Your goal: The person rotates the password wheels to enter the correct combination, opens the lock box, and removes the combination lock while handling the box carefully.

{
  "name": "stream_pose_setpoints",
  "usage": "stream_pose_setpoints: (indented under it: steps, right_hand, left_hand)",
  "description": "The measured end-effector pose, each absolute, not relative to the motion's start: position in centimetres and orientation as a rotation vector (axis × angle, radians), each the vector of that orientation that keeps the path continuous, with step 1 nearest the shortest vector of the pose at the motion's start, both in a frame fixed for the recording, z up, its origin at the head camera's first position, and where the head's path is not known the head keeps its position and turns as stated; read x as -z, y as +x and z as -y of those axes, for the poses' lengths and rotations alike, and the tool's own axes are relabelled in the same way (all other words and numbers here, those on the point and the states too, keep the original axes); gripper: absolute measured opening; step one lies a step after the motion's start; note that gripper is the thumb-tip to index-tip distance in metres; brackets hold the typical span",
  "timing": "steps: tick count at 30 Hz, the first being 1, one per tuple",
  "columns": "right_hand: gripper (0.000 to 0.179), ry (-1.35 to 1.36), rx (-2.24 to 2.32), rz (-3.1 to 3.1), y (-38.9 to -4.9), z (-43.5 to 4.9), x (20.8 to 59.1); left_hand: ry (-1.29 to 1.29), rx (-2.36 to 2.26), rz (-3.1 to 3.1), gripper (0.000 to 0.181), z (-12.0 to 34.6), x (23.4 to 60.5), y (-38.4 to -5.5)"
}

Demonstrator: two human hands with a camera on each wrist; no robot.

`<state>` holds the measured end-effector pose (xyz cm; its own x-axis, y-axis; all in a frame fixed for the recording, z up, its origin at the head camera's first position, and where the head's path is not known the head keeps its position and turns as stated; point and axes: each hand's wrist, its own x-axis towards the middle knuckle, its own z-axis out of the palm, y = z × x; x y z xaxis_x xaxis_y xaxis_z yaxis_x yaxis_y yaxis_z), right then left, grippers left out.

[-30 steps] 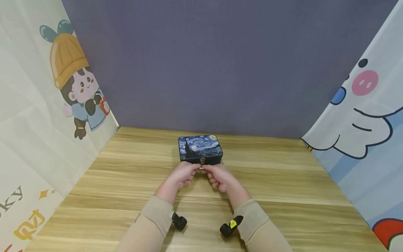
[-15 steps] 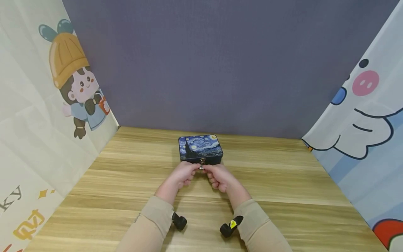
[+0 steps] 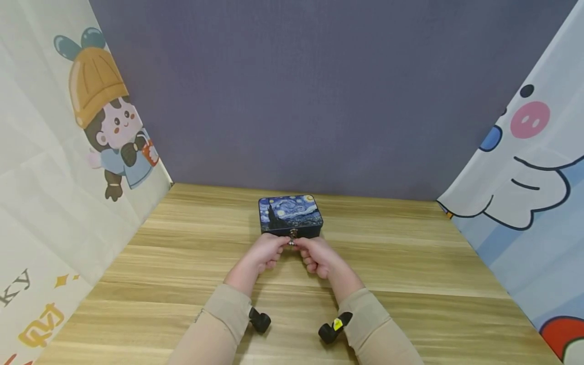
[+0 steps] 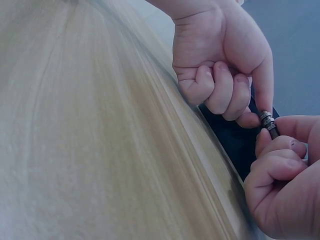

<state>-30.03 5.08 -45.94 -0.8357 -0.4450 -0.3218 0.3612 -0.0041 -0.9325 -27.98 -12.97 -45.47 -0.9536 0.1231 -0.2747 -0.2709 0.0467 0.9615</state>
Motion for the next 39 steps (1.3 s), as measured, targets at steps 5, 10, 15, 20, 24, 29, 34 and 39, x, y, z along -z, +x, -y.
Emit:
stream_pose_setpoints:
  steps: [5, 10, 15, 20, 24, 29, 34, 39]
  right_hand:
    - [0.028, -0.093, 1.898, -1.723, -30.1, -5.1, 46.0]
    - [0.029, -0.09, 1.902, -1.721, -30.2, -5.1, 46.0]
    - [0.03, -0.09, 1.898, -1.727, -30.3, -5.1, 46.0]
    - [0.031, -0.077, 1.884, -1.744, -30.3, -5.2, 46.1]
    - [0.035, -0.07, 1.873, -1.761, -30.4, -5.3, 46.1]
    - [0.034, -0.04, 1.888, -1.744, -30.7, -5.7, 45.9]
    - [0.036, 0.018, 1.927, -1.71, -31.1, -6.5, 45.7]
    - [0.045, 0.056, 1.959, -1.661, -31.5, -7.4, 45.6]
  left_hand:
    - [-0.147, -1.986, -2.062, 0.03, 13.0, 45.6, -28.1]
    - [-0.159, -1.979, -2.071, 0.031, 13.0, 45.5, -28.1]
    - [-0.153, -1.959, -2.083, 0.031, 13.0, 45.4, -28.0]
    - [-0.143, -1.953, -2.09, 0.03, 13.1, 45.4, -28.0]
    - [-0.135, -1.957, -2.097, 0.03, 13.1, 45.5, -28.1]
    - [-0.137, -1.954, -2.105, 0.03, 13.1, 45.3, -28.1]
    - [-0.138, -1.942, -2.113, 0.03, 13.1, 45.3, -28.0]
    - [-0.127, -1.943, -2.119, 0.029, 13.0, 45.3, -27.8]
